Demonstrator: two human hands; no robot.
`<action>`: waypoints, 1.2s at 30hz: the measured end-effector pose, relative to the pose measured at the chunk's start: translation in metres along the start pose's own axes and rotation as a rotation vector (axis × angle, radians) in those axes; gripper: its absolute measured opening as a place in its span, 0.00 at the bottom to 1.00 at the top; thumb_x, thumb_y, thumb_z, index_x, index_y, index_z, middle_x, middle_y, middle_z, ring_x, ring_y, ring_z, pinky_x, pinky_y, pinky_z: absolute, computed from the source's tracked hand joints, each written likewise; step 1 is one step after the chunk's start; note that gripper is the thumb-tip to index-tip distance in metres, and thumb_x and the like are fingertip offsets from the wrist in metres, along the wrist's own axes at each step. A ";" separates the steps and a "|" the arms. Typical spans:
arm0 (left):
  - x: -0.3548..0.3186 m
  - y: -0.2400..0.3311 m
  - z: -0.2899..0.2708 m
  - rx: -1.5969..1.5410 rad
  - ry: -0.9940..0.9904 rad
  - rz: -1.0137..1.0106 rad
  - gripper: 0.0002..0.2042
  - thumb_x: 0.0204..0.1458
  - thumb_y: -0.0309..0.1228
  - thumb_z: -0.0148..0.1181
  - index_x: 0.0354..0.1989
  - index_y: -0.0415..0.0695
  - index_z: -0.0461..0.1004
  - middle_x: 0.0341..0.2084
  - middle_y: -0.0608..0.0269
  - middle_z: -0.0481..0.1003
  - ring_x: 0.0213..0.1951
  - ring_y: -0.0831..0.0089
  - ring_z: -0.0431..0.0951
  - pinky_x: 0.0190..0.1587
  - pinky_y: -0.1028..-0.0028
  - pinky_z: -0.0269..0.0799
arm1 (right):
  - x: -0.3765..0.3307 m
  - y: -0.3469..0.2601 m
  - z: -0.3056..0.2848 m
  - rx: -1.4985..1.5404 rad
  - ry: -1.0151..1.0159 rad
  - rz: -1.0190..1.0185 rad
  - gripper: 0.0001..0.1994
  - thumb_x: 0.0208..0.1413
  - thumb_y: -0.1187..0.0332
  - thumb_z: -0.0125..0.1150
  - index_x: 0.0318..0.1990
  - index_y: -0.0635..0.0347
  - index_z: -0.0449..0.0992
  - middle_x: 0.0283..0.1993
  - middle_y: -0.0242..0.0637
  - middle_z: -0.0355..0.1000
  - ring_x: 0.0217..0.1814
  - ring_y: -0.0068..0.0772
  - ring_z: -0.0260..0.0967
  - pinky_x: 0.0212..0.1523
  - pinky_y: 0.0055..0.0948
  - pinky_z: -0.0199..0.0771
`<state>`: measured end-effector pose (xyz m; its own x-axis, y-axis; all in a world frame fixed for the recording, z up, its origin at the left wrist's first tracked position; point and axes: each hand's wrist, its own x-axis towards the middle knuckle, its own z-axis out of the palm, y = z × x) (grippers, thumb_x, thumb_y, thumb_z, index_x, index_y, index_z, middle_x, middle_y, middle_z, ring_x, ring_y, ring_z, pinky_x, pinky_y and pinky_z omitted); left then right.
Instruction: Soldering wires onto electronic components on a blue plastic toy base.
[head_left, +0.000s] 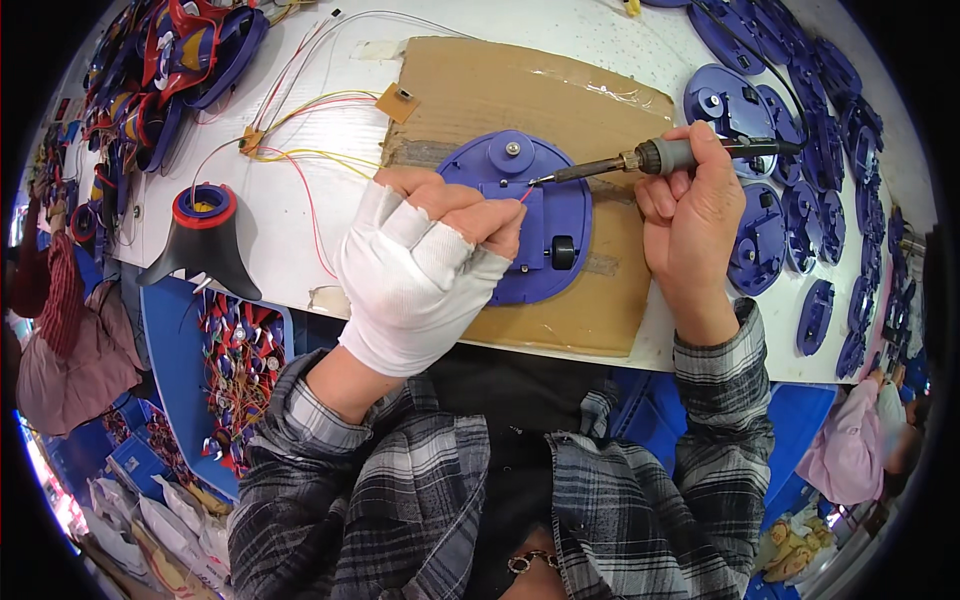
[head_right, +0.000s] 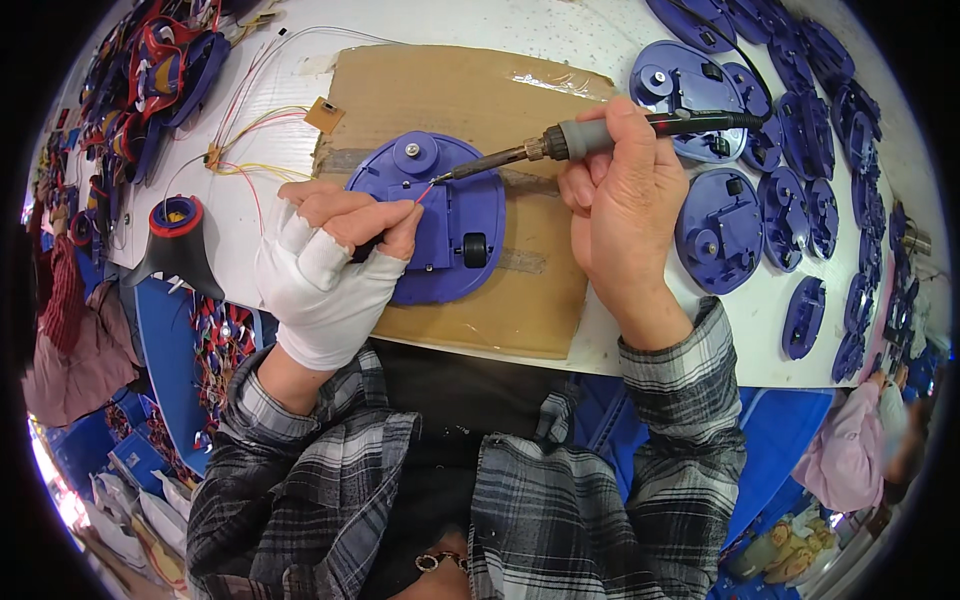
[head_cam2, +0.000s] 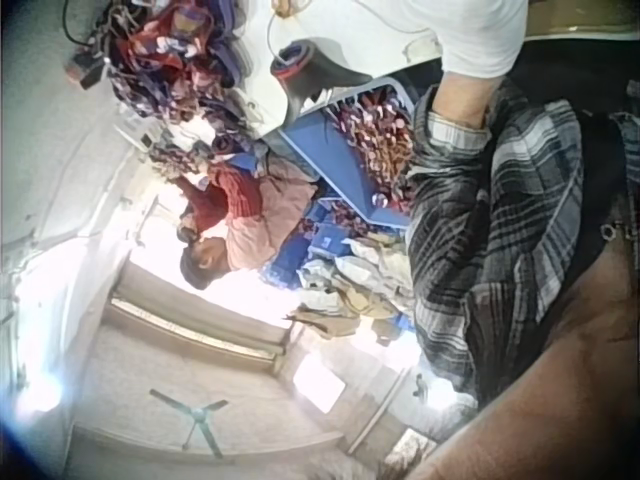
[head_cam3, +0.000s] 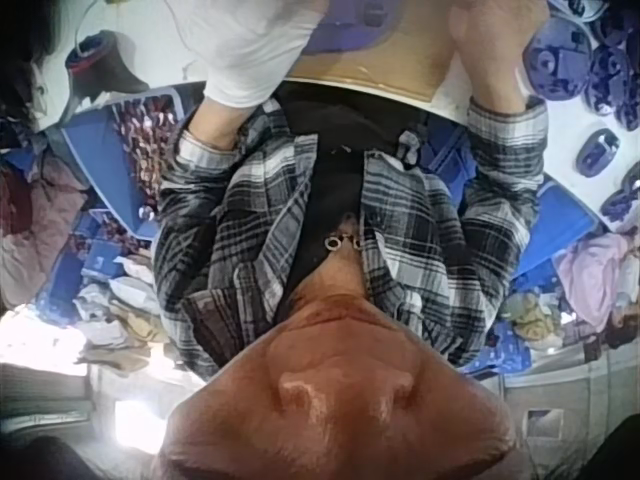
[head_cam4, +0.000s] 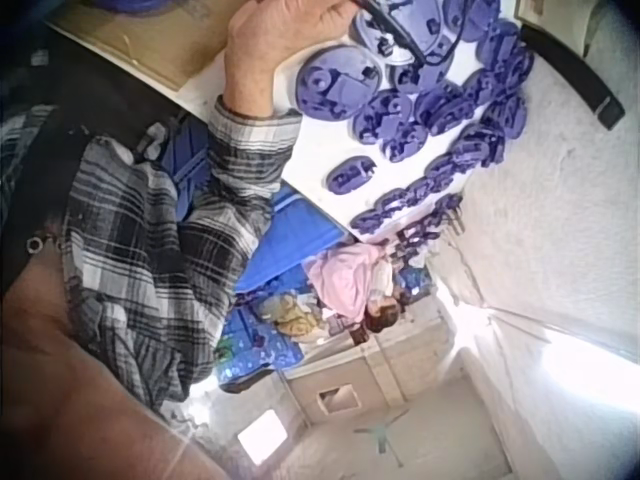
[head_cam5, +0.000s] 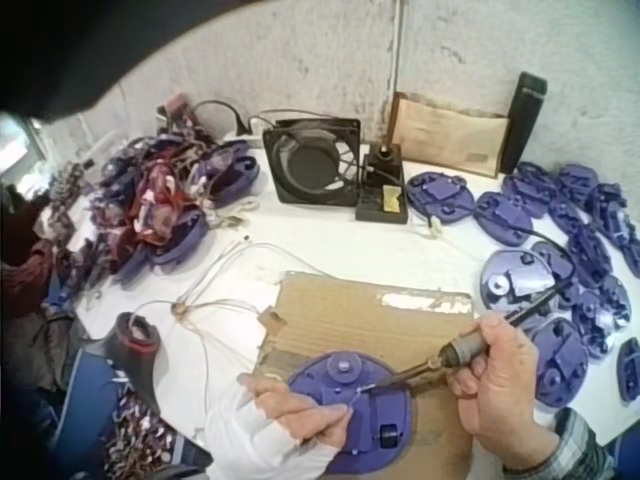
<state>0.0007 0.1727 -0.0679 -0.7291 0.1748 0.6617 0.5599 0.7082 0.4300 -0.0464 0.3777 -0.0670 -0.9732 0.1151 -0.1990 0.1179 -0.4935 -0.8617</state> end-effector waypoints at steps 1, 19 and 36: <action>0.000 0.000 0.001 -0.001 0.003 0.000 0.13 0.30 0.21 0.68 0.27 0.48 0.75 0.23 0.68 0.71 0.28 0.66 0.70 0.31 0.70 0.69 | 0.000 0.000 0.000 -0.002 0.000 -0.004 0.12 0.58 0.60 0.52 0.31 0.60 0.70 0.15 0.23 0.52 0.13 0.14 0.45 0.15 0.18 0.44; 0.003 0.001 0.002 0.020 0.009 0.005 0.13 0.29 0.20 0.66 0.26 0.48 0.74 0.22 0.68 0.70 0.27 0.67 0.70 0.30 0.71 0.69 | 0.001 -0.001 -0.003 -0.018 -0.018 0.003 0.13 0.58 0.60 0.52 0.31 0.61 0.70 0.16 0.24 0.54 0.13 0.14 0.46 0.15 0.18 0.44; 0.002 0.000 0.004 -0.014 0.009 -0.013 0.13 0.30 0.20 0.66 0.26 0.47 0.73 0.21 0.67 0.70 0.26 0.67 0.70 0.29 0.71 0.68 | 0.001 -0.001 -0.001 -0.010 0.021 -0.006 0.15 0.58 0.59 0.53 0.29 0.63 0.69 0.15 0.24 0.52 0.13 0.16 0.46 0.15 0.19 0.44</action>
<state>-0.0025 0.1758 -0.0688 -0.7330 0.1598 0.6612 0.5562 0.7004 0.4473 -0.0469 0.3787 -0.0666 -0.9695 0.1360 -0.2037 0.1144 -0.4841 -0.8675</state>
